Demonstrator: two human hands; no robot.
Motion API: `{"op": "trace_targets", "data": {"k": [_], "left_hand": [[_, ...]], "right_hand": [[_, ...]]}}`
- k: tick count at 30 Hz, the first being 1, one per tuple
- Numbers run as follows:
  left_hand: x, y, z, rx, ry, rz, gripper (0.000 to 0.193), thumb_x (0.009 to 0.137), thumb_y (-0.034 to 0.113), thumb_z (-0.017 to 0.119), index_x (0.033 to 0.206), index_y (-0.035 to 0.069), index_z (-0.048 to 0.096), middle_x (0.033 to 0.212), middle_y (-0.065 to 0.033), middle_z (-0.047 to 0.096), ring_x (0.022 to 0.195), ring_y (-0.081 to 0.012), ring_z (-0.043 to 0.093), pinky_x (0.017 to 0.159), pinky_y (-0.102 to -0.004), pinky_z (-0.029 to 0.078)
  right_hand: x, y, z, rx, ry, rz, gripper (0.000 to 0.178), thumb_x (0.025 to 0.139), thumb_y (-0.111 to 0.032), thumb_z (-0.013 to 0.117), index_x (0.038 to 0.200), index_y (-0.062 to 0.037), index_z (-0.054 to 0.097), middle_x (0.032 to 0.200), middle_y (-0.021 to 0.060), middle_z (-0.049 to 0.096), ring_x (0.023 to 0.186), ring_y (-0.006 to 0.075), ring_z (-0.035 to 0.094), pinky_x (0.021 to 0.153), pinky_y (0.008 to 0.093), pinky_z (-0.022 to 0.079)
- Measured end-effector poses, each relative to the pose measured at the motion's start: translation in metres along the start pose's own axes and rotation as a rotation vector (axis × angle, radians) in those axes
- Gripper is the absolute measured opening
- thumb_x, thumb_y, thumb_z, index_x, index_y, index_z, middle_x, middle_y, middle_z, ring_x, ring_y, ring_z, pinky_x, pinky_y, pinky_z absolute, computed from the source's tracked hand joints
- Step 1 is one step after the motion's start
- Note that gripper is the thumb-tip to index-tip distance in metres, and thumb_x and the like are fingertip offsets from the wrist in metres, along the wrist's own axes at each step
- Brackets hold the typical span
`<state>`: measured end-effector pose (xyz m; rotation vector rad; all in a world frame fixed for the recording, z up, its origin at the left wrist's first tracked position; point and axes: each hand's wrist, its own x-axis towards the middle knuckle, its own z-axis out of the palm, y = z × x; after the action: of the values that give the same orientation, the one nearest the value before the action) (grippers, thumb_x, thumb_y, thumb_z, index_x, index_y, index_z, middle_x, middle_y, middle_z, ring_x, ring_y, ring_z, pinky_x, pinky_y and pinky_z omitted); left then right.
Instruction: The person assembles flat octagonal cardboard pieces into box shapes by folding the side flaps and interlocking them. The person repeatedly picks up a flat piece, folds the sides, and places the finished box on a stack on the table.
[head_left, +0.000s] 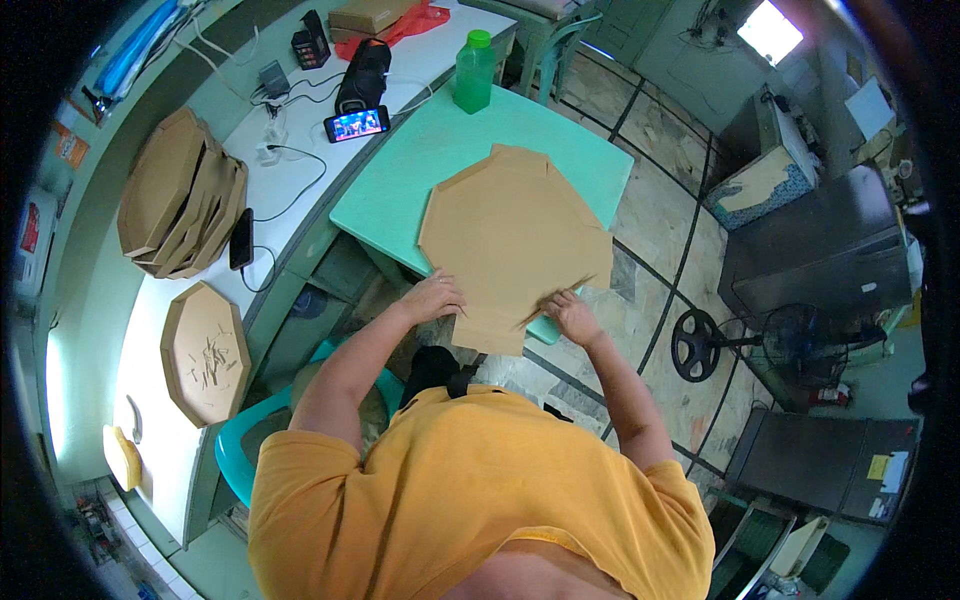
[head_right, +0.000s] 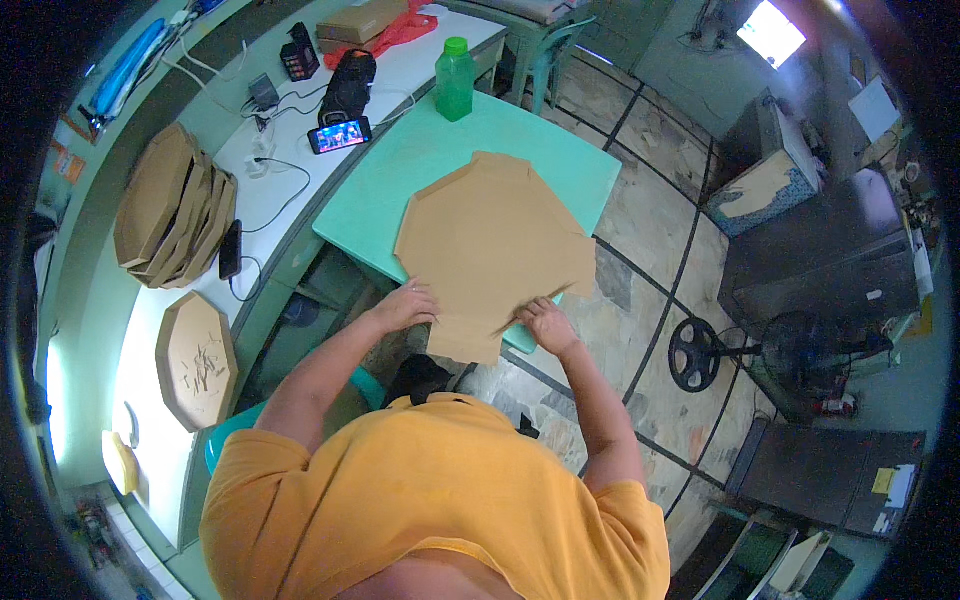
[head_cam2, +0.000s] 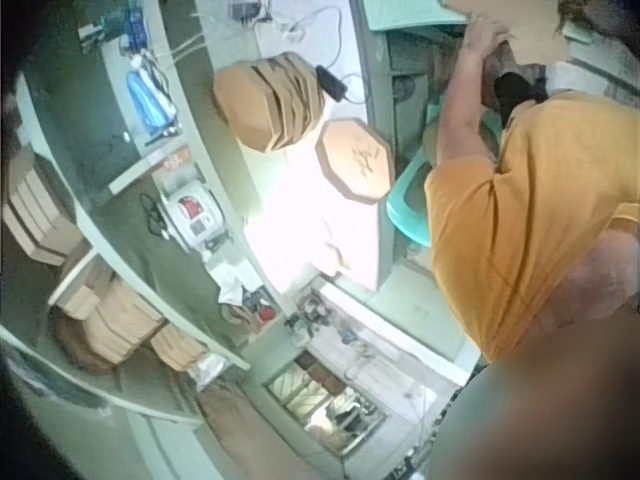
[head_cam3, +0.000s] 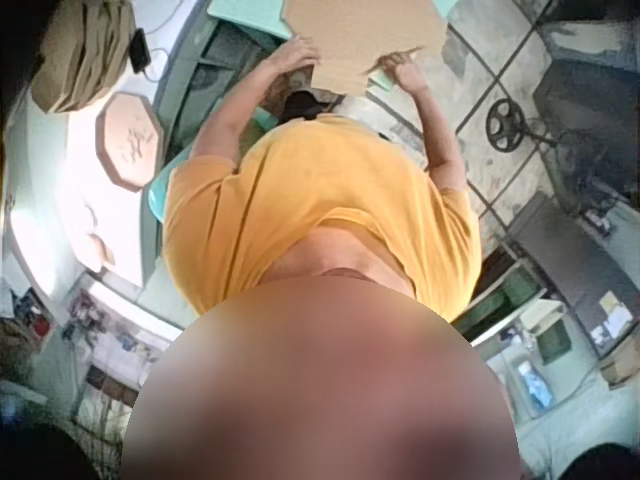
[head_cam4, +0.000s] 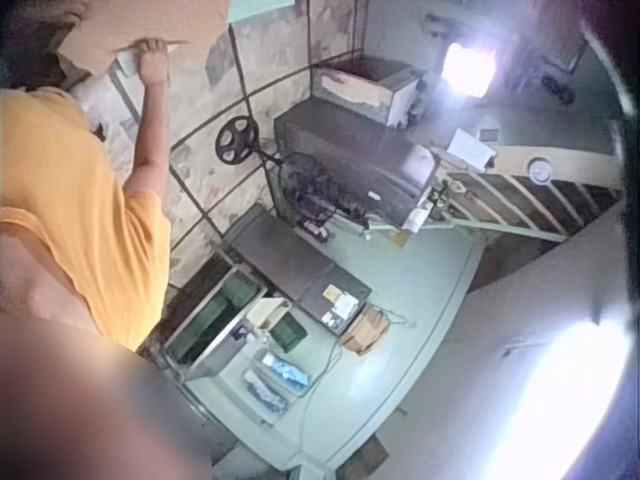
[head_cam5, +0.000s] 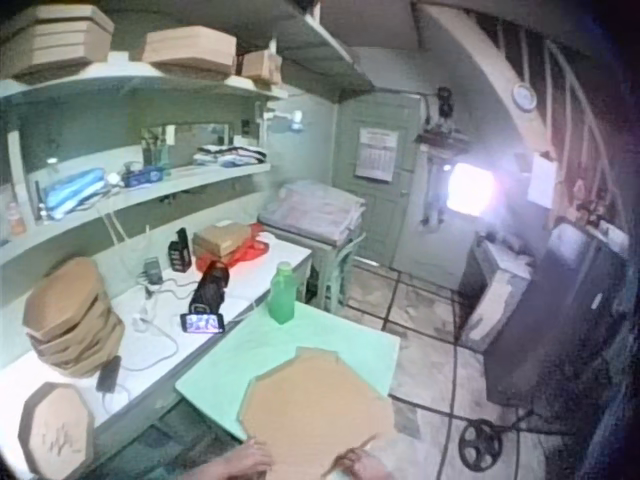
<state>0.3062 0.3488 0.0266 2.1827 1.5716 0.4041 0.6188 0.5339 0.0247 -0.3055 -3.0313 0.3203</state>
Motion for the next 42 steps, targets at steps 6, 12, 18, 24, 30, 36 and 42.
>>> {"op": "trace_targets", "data": {"k": [6,12,18,24,30,36,42], "left_hand": [[0.009,0.001,0.015,0.082,0.108,-0.078,0.015,0.082,0.025,0.064,0.089,0.012,0.069,0.09,-0.0043,0.066,0.102,-0.0266,0.055,0.108,-0.0536,0.026],[0.013,-0.003,0.032,0.012,0.214,-0.179,0.015,0.084,0.021,0.062,0.095,0.011,0.068,0.092,-0.0063,0.066,0.109,-0.0291,0.054,0.109,-0.0565,0.023],[0.002,-0.007,0.038,0.092,0.242,-0.021,0.024,0.084,0.017,0.061,0.107,0.011,0.065,0.116,-0.0059,0.062,0.125,-0.0297,0.046,0.111,-0.0507,0.025],[-0.006,0.005,0.011,0.204,0.115,0.065,0.047,0.08,0.019,0.064,0.126,0.012,0.055,0.133,-0.0054,0.053,0.136,-0.0302,0.034,0.113,-0.0527,0.022],[-0.019,0.012,-0.002,0.153,0.042,0.069,0.053,0.08,0.028,0.067,0.128,0.011,0.053,0.138,-0.007,0.048,0.138,-0.0291,0.03,0.114,-0.0543,0.015],[0.005,0.002,0.021,-0.039,0.229,-0.193,0.032,0.088,0.029,0.06,0.112,0.008,0.058,0.1,-0.0063,0.065,0.117,-0.0265,0.052,0.11,-0.0538,0.018],[0.021,0.008,0.037,-0.136,0.312,-0.477,0.028,0.089,0.034,0.058,0.093,0.007,0.065,0.094,-0.0067,0.065,0.105,-0.0255,0.057,0.11,-0.0538,0.018]], "right_hand": [[0.034,-0.005,0.007,0.206,0.043,0.148,0.013,0.079,-0.011,0.06,0.091,-0.0086,0.062,0.093,0.0092,0.06,0.096,0.0302,0.056,0.085,0.0403,0.046],[0.03,-0.015,0.012,0.15,0.148,0.077,0.021,0.071,-0.009,0.061,0.092,-0.0068,0.062,0.098,0.0123,0.058,0.103,0.0329,0.056,0.091,0.041,0.047],[0.006,-0.028,0.01,-0.162,0.102,-0.037,0.057,0.073,-0.025,0.062,0.123,-0.0002,0.054,0.137,0.0178,0.043,0.132,0.0345,0.036,0.11,0.0458,0.03],[-0.004,-0.048,-0.004,-0.214,-0.23,0.039,0.096,0.08,-0.057,0.055,0.142,0.0086,0.023,0.152,0.0234,0.016,0.143,0.0362,0.013,0.115,0.0491,0.012],[-0.001,-0.052,0.005,-0.284,-0.191,0.119,0.087,0.082,-0.06,0.05,0.137,0.0059,0.037,0.149,0.0213,0.028,0.14,0.0338,0.022,0.115,0.0489,0.013],[0.02,-0.04,0.007,0.019,0.118,0.261,0.034,0.087,-0.034,0.058,0.092,-0.0003,0.059,0.1,0.0165,0.06,0.104,0.0339,0.054,0.105,0.0499,0.031],[0.044,-0.042,0.018,0.277,0.354,0.376,0.021,0.085,-0.027,0.061,0.086,-0.0067,0.058,0.088,0.0141,0.058,0.088,0.034,0.054,0.081,0.0452,0.042]]}}
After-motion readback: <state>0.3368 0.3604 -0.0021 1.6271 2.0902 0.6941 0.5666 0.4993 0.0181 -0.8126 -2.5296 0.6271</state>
